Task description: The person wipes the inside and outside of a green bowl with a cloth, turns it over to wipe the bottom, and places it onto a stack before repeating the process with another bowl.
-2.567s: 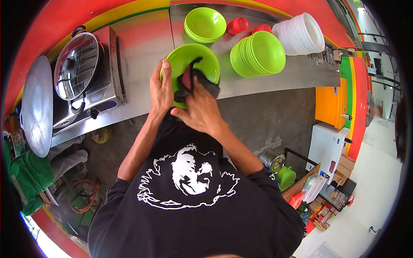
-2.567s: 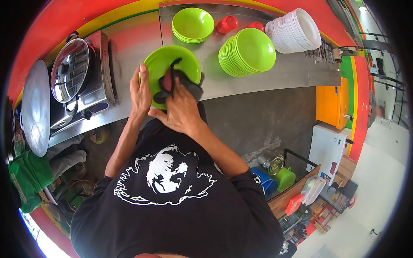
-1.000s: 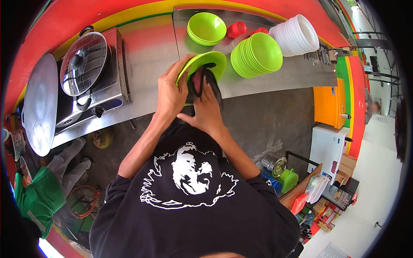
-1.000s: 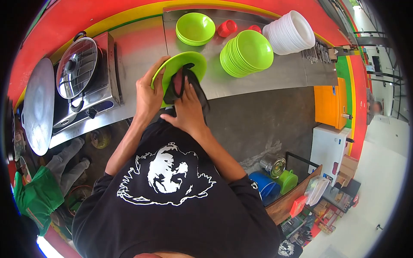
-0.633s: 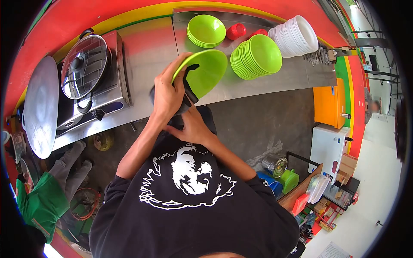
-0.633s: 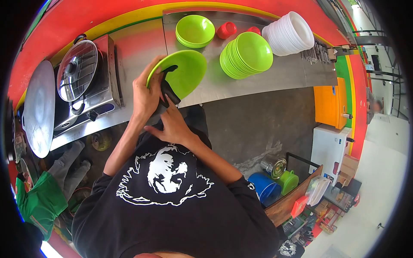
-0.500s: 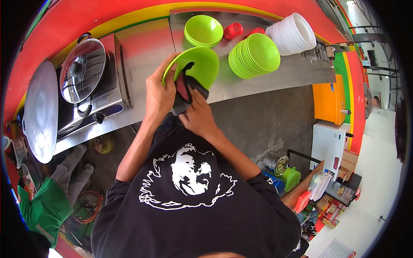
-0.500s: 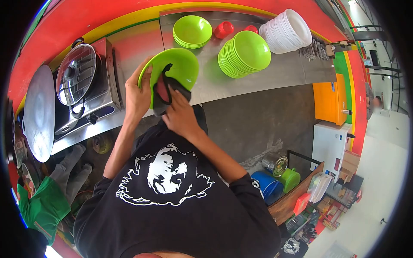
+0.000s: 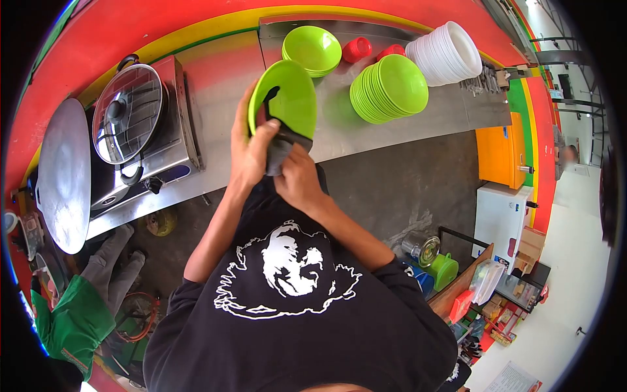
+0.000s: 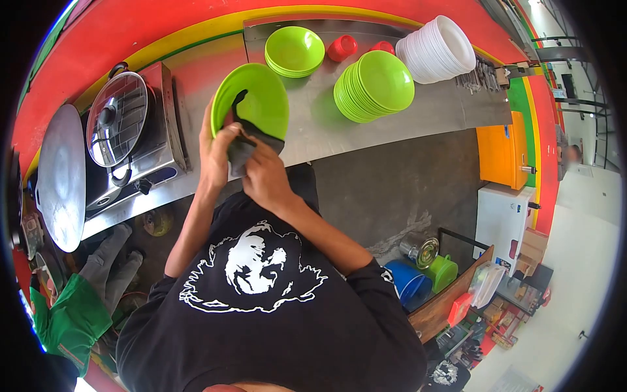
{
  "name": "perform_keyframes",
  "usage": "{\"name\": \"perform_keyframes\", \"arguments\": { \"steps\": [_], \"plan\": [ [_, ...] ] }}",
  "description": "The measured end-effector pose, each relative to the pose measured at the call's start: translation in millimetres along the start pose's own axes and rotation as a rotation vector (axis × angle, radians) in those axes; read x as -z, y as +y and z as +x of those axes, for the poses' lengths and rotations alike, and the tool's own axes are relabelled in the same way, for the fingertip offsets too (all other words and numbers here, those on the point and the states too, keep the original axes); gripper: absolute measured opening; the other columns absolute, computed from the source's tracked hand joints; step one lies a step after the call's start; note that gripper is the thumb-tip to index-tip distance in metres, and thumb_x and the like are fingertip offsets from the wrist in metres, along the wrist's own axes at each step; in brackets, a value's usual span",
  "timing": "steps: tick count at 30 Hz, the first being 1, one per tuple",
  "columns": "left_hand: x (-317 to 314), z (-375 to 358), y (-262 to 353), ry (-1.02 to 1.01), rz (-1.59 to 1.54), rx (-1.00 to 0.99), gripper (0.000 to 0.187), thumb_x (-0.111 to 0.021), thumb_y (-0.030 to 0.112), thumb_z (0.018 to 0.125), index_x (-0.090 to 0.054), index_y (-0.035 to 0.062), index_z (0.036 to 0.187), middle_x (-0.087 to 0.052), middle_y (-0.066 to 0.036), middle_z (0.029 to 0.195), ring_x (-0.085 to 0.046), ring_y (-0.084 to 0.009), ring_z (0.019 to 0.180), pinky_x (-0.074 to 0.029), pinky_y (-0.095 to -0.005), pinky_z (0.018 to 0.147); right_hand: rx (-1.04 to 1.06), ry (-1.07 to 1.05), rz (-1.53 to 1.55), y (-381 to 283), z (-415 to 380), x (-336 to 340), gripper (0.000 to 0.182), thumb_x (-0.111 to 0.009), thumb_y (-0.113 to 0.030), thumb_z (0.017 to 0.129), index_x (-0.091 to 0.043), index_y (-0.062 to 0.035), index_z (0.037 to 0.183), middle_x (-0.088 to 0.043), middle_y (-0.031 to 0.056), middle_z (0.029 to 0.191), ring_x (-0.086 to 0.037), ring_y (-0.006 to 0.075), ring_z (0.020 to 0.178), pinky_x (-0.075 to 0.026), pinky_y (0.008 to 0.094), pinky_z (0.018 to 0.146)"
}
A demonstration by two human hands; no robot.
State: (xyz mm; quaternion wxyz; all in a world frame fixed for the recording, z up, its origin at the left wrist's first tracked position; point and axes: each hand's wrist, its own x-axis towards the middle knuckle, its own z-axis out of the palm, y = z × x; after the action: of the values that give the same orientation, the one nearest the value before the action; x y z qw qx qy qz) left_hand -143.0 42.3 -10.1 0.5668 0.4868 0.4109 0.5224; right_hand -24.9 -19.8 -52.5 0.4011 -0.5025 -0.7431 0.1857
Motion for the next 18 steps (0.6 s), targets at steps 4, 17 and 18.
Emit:
{"name": "perform_keyframes", "arguments": {
  "steps": [4, 17, 18],
  "plan": [
    [30, 8, -11, -0.052, 0.006, 0.125, 0.057, -0.052, 0.015, 0.082, -0.051, -0.0040, 0.136, -0.063, -0.014, 0.118, -0.056, -0.0202, 0.111, -0.043, -0.0313, 0.098, 0.029, -0.101, -0.075, -4, -4, -6, 0.042, -0.066, 0.001, 0.065, -0.065, 0.0039, 0.107, -0.064, 0.0237, 0.119, -0.058, 0.0402, 0.119, -0.046, 0.0465, 0.103],
    [22, 16, -10, -0.071, 0.101, -0.040, 0.070, -0.053, 0.019, 0.070, -0.053, -0.0053, 0.136, -0.064, -0.018, 0.124, -0.057, -0.0244, 0.117, -0.041, -0.0345, 0.105, -0.138, -0.132, 0.033, -5, -3, -17, 0.032, -0.064, 0.002, 0.072, -0.063, 0.0030, 0.104, -0.063, 0.0269, 0.113, -0.061, 0.0436, 0.105, -0.050, 0.0488, 0.087],
    [19, 18, -14, -0.038, 0.094, -0.078, 0.070, -0.052, 0.018, 0.070, -0.053, -0.0053, 0.136, -0.064, -0.018, 0.124, -0.057, -0.0246, 0.118, -0.040, -0.0346, 0.105, -0.250, -0.157, 0.166, -13, 1, -20, 0.027, -0.064, 0.002, 0.074, -0.062, 0.0032, 0.102, -0.063, 0.0267, 0.109, -0.062, 0.0445, 0.100, -0.051, 0.0487, 0.081]
  ]
}}
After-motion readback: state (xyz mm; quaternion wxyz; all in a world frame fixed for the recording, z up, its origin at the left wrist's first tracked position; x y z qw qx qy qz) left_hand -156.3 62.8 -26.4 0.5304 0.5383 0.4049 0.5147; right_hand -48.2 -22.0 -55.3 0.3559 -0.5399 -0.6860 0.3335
